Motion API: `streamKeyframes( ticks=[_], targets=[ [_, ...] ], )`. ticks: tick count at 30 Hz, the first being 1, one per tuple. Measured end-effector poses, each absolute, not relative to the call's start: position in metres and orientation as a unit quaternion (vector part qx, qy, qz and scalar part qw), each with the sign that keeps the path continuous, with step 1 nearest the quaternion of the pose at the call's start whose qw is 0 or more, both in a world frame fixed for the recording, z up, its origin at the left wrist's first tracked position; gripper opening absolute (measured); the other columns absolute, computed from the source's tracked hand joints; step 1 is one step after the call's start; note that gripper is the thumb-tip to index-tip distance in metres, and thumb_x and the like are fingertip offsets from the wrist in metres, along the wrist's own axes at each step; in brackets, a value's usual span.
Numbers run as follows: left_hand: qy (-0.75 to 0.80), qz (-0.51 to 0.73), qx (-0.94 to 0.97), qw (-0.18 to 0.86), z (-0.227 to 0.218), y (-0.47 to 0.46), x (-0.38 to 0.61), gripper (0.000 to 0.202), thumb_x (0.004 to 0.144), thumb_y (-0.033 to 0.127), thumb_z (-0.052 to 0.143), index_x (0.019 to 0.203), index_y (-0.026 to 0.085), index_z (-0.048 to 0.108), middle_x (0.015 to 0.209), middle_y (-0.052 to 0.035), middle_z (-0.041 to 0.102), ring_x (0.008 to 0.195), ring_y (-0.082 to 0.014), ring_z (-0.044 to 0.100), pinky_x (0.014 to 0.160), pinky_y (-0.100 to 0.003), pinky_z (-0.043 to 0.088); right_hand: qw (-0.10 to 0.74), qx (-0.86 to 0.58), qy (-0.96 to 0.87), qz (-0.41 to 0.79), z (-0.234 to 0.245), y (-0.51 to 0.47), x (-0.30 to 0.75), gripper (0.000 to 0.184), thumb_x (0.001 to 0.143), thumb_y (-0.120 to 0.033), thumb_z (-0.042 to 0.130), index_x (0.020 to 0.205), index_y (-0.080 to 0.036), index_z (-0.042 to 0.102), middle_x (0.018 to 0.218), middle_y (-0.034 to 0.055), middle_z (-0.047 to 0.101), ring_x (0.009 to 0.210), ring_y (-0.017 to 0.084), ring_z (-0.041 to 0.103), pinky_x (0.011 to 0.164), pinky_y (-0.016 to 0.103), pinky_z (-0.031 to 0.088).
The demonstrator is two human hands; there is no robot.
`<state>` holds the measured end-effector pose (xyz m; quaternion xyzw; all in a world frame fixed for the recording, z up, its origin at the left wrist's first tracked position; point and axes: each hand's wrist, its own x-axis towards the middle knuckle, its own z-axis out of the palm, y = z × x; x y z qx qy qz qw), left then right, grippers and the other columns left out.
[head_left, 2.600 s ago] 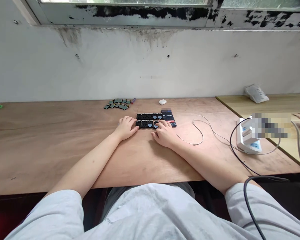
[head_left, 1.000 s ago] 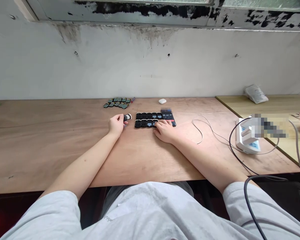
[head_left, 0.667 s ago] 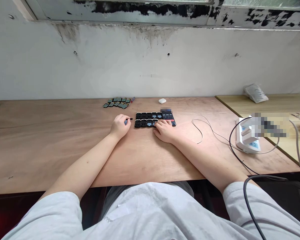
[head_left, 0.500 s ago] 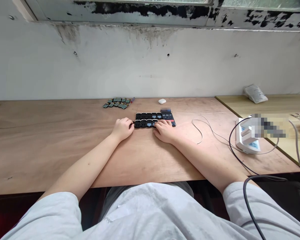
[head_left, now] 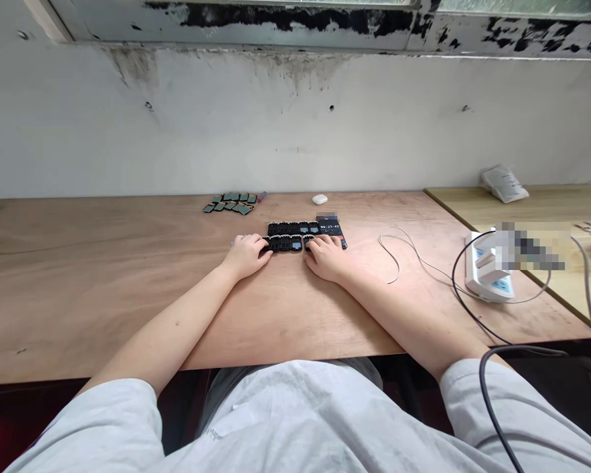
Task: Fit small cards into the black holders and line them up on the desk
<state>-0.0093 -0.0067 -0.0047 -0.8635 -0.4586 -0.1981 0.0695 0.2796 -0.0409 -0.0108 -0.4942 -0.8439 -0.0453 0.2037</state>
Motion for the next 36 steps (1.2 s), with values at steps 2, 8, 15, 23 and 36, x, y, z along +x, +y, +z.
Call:
streamKeyframes(
  ticks=[2,8,15,23,36],
  targets=[
    [-0.467,-0.196,-0.859,0.077,-0.0046,-0.0065,-0.0093,0.03,0.097,0.044,0.056,0.101,0.02,0.075,0.107,-0.0139,0.073,0.104,-0.0328,0.068,0.092,-0.049,0.046,0.204,-0.493,-0.845,-0.043,-0.0113,-0.0405,0.2797,0.021,0.105,-0.031,0.05,0.111,-0.021,0.067,0.125,0.0148,0.073,0.128,0.034,0.053,0.109,0.052,0.035],
    [-0.469,-0.184,-0.859,0.091,-0.0049,-0.006,-0.0091,0.03,0.098,0.045,0.057,0.1,0.02,0.074,0.106,-0.0143,0.073,0.103,-0.0335,0.067,0.089,-0.048,0.048,0.202,-0.494,-0.845,-0.043,-0.012,-0.0397,0.28,0.02,0.104,-0.03,0.051,0.11,-0.021,0.067,0.129,0.0144,0.072,0.128,0.034,0.053,0.11,0.051,0.034],
    [-0.436,-0.197,-0.877,0.055,-0.0044,-0.007,-0.005,0.027,0.098,0.037,0.054,0.104,0.021,0.074,0.11,-0.0136,0.073,0.106,-0.032,0.068,0.092,-0.048,0.05,0.191,-0.494,-0.847,-0.043,-0.0106,-0.0404,0.2805,0.02,0.102,-0.029,0.054,0.116,-0.02,0.066,0.131,0.0152,0.07,0.129,0.035,0.052,0.11,0.051,0.034],
    [-0.402,-0.209,-0.89,0.046,-0.0032,-0.0098,-0.0026,0.031,0.099,0.028,0.048,0.115,0.018,0.072,0.118,-0.0145,0.072,0.11,-0.0317,0.069,0.096,-0.048,0.052,0.19,-0.507,-0.839,-0.045,-0.0111,-0.0409,0.2803,0.02,0.099,-0.027,0.054,0.115,-0.021,0.066,0.128,0.0165,0.071,0.128,0.037,0.051,0.108,0.053,0.035],
    [-0.383,-0.221,-0.896,0.041,-0.0064,-0.0074,-0.0048,0.031,0.099,0.026,0.047,0.115,0.016,0.072,0.122,-0.0147,0.071,0.111,-0.0312,0.069,0.098,-0.048,0.054,0.192,-0.512,-0.836,-0.045,-0.0109,-0.0418,0.2798,0.02,0.099,-0.028,0.055,0.115,-0.02,0.064,0.129,0.0164,0.071,0.129,0.036,0.052,0.109,0.053,0.034]
  ],
)
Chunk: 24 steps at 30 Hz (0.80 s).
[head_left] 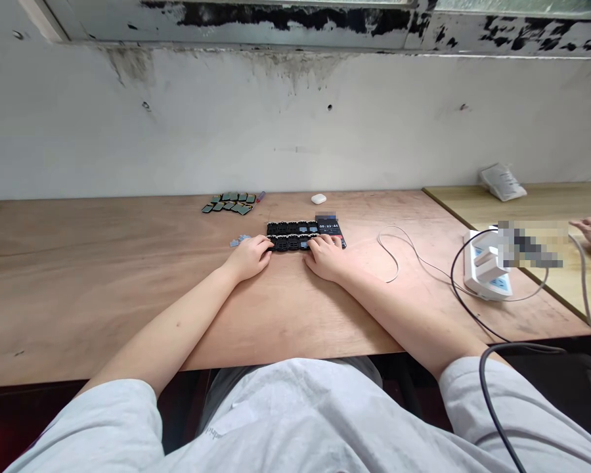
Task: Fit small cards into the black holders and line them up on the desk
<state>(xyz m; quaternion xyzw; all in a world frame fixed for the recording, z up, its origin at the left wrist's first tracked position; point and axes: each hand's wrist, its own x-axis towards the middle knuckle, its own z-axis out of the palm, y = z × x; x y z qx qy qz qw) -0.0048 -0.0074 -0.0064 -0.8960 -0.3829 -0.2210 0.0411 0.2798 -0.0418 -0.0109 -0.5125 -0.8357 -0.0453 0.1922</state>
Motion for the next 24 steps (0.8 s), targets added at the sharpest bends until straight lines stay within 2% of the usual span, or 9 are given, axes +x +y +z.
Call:
streamKeyframes(
  ticks=[12,24],
  targets=[
    [-0.386,-0.223,-0.894,0.031,-0.0084,-0.0061,-0.006,0.03,0.099,0.026,0.049,0.117,0.019,0.072,0.125,-0.0134,0.07,0.112,-0.0295,0.07,0.101,-0.047,0.056,0.167,-0.525,-0.833,-0.058,-0.0085,-0.0439,0.2785,0.025,0.101,-0.031,0.053,0.121,-0.019,0.064,0.136,0.0161,0.068,0.132,0.034,0.049,0.109,0.05,0.033],
    [-0.373,-0.233,-0.898,0.01,-0.0117,-0.0039,-0.0078,0.032,0.1,0.025,0.047,0.119,0.015,0.072,0.129,-0.0166,0.067,0.118,-0.0308,0.068,0.107,-0.049,0.056,0.171,-0.48,-0.859,-0.055,-0.0101,-0.0422,0.2797,0.031,0.106,-0.032,0.048,0.128,-0.02,0.065,0.147,0.014,0.062,0.139,0.033,0.046,0.113,0.051,0.032]
  ],
)
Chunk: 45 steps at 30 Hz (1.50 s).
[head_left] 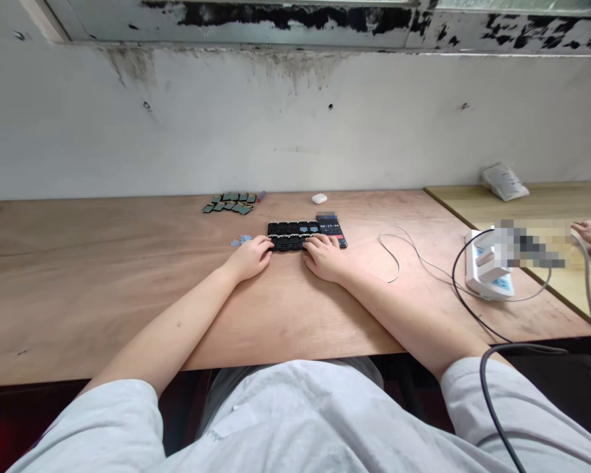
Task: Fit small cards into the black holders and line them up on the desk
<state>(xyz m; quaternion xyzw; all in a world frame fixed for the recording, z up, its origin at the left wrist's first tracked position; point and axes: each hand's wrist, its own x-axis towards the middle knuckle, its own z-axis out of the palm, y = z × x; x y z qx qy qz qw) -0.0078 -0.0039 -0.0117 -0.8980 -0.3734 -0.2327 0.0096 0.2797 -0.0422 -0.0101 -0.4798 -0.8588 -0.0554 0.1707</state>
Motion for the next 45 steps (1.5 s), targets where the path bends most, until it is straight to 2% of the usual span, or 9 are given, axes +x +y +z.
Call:
streamKeyframes(
  ticks=[12,20,24,28,32,38,45],
  targets=[
    [-0.369,-0.241,-0.898,0.005,-0.013,-0.004,-0.008,0.032,0.101,0.026,0.047,0.119,0.016,0.072,0.129,-0.0159,0.067,0.118,-0.0298,0.068,0.108,-0.048,0.056,0.156,-0.472,-0.867,-0.031,-0.011,-0.041,0.28,0.037,0.104,-0.034,0.05,0.137,-0.019,0.06,0.149,0.014,0.063,0.141,0.035,0.046,0.114,0.055,0.032],
    [-0.374,-0.238,-0.897,0.009,-0.011,-0.004,-0.007,0.032,0.1,0.027,0.048,0.119,0.018,0.072,0.129,-0.0147,0.067,0.117,-0.0298,0.068,0.107,-0.048,0.056,0.154,-0.472,-0.867,-0.028,-0.009,-0.042,0.28,0.039,0.105,-0.036,0.049,0.14,-0.019,0.059,0.152,0.015,0.06,0.141,0.035,0.046,0.113,0.054,0.033],
    [-0.388,-0.226,-0.893,0.024,-0.009,-0.005,-0.007,0.033,0.1,0.028,0.047,0.118,0.018,0.072,0.128,-0.0147,0.068,0.115,-0.0308,0.068,0.105,-0.049,0.055,0.164,-0.481,-0.86,-0.045,-0.006,-0.038,0.282,0.047,0.106,-0.045,0.048,0.144,-0.018,0.056,0.156,0.0172,0.056,0.144,0.036,0.043,0.116,0.053,0.031],
    [-0.412,-0.218,-0.884,0.042,-0.007,-0.006,-0.005,0.033,0.099,0.028,0.048,0.118,0.018,0.072,0.127,-0.0148,0.07,0.115,-0.0324,0.068,0.103,-0.051,0.055,0.155,-0.521,-0.837,-0.068,-0.005,-0.028,0.283,0.067,0.105,-0.064,0.044,0.152,-0.016,0.051,0.161,0.0211,0.049,0.149,0.041,0.037,0.119,0.06,0.026],
    [-0.43,-0.217,-0.875,0.045,-0.005,-0.007,-0.005,0.032,0.098,0.028,0.048,0.118,0.018,0.072,0.126,-0.0146,0.07,0.114,-0.0331,0.068,0.1,-0.052,0.055,0.14,-0.549,-0.821,-0.065,-0.006,-0.018,0.283,0.079,0.103,-0.073,0.04,0.157,-0.017,0.046,0.162,0.0213,0.047,0.153,0.043,0.032,0.121,0.066,0.021],
    [-0.434,-0.22,-0.873,0.04,-0.005,-0.007,-0.005,0.031,0.098,0.028,0.049,0.117,0.019,0.071,0.125,-0.0139,0.07,0.116,-0.0325,0.068,0.102,-0.051,0.053,0.144,-0.547,-0.823,-0.046,-0.007,-0.017,0.283,0.077,0.103,-0.073,0.04,0.157,-0.018,0.047,0.154,0.0214,0.056,0.151,0.042,0.035,0.121,0.068,0.02],
    [-0.433,-0.213,-0.875,0.035,-0.005,-0.007,-0.005,0.032,0.098,0.029,0.048,0.118,0.019,0.071,0.127,-0.0147,0.07,0.117,-0.033,0.067,0.102,-0.052,0.053,0.162,-0.543,-0.82,-0.079,-0.006,-0.024,0.281,0.069,0.104,-0.067,0.045,0.15,-0.016,0.052,0.139,0.0223,0.065,0.144,0.041,0.042,0.119,0.063,0.022]
  ],
)
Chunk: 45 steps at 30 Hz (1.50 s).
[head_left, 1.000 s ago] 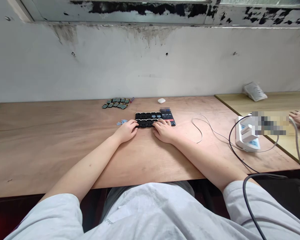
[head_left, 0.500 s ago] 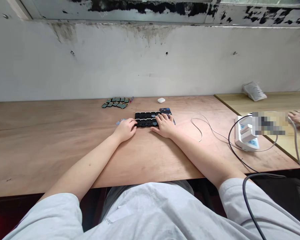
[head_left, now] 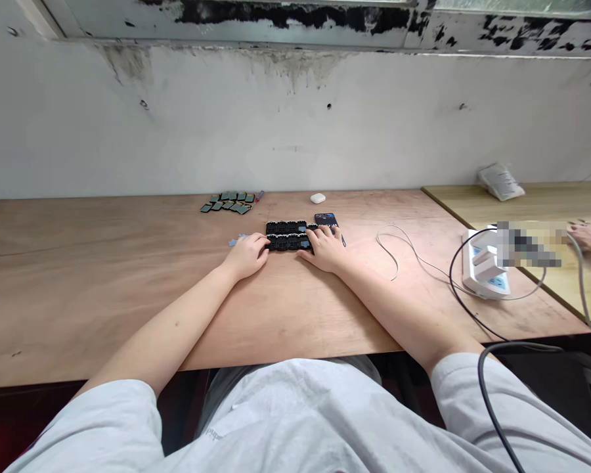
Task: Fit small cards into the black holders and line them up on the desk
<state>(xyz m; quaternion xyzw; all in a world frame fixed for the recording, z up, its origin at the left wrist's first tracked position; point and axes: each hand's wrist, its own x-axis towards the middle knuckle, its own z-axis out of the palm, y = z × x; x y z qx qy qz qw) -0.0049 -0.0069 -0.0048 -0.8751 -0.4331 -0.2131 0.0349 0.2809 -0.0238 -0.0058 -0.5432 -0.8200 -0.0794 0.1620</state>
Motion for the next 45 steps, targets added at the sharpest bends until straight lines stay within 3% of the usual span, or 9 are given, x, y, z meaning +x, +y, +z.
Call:
streamKeyframes(
  ticks=[11,27,31,37,41,45],
  targets=[
    [-0.43,-0.212,-0.877,0.032,-0.005,-0.007,-0.005,0.031,0.098,0.029,0.048,0.118,0.019,0.071,0.126,-0.0143,0.07,0.117,-0.0327,0.067,0.101,-0.051,0.053,0.164,-0.525,-0.83,-0.095,-0.001,-0.039,0.285,0.052,0.103,-0.054,0.053,0.138,-0.017,0.06,0.124,0.0189,0.073,0.126,0.037,0.054,0.117,0.057,0.024],
    [-0.426,-0.214,-0.879,0.024,-0.003,-0.009,-0.004,0.031,0.098,0.027,0.048,0.118,0.018,0.071,0.126,-0.0145,0.07,0.116,-0.0331,0.067,0.102,-0.052,0.052,0.17,-0.54,-0.82,-0.091,0.006,-0.047,0.285,0.047,0.108,-0.058,0.042,0.117,-0.019,0.067,0.115,0.0165,0.075,0.117,0.035,0.058,0.115,0.052,0.026],
    [-0.427,-0.215,-0.878,0.023,-0.004,-0.008,-0.005,0.031,0.098,0.027,0.049,0.118,0.019,0.071,0.126,-0.0141,0.07,0.117,-0.0324,0.067,0.103,-0.051,0.053,0.17,-0.547,-0.815,-0.085,0.008,-0.046,0.286,0.048,0.109,-0.058,0.039,0.11,-0.019,0.067,0.106,0.0147,0.076,0.115,0.034,0.059,0.115,0.051,0.026],
    [-0.41,-0.228,-0.883,0.011,-0.007,-0.006,-0.006,0.032,0.098,0.028,0.048,0.118,0.017,0.07,0.126,-0.0152,0.069,0.115,-0.032,0.068,0.104,-0.051,0.054,0.167,-0.548,-0.81,-0.128,0.012,-0.05,0.286,0.053,0.11,-0.053,0.037,0.104,-0.017,0.074,0.109,0.0174,0.074,0.111,0.034,0.059,0.108,0.049,0.033],
    [-0.398,-0.24,-0.886,-0.006,-0.007,-0.007,-0.007,0.032,0.099,0.027,0.047,0.119,0.018,0.069,0.126,-0.0145,0.068,0.115,-0.0299,0.067,0.105,-0.048,0.055,0.121,-0.535,-0.827,-0.124,0.013,-0.054,0.284,0.065,0.112,-0.053,0.032,0.087,-0.017,0.081,0.098,0.0173,0.076,0.105,0.034,0.061,0.101,0.048,0.037],
    [-0.391,-0.245,-0.887,-0.02,-0.007,-0.007,-0.007,0.032,0.1,0.027,0.046,0.12,0.018,0.068,0.126,-0.0142,0.067,0.116,-0.0286,0.067,0.105,-0.045,0.056,0.085,-0.506,-0.853,-0.095,0.015,-0.058,0.281,0.065,0.112,-0.054,0.035,0.086,-0.018,0.083,0.093,0.015,0.078,0.103,0.032,0.064,0.1,0.047,0.036]
  ],
)
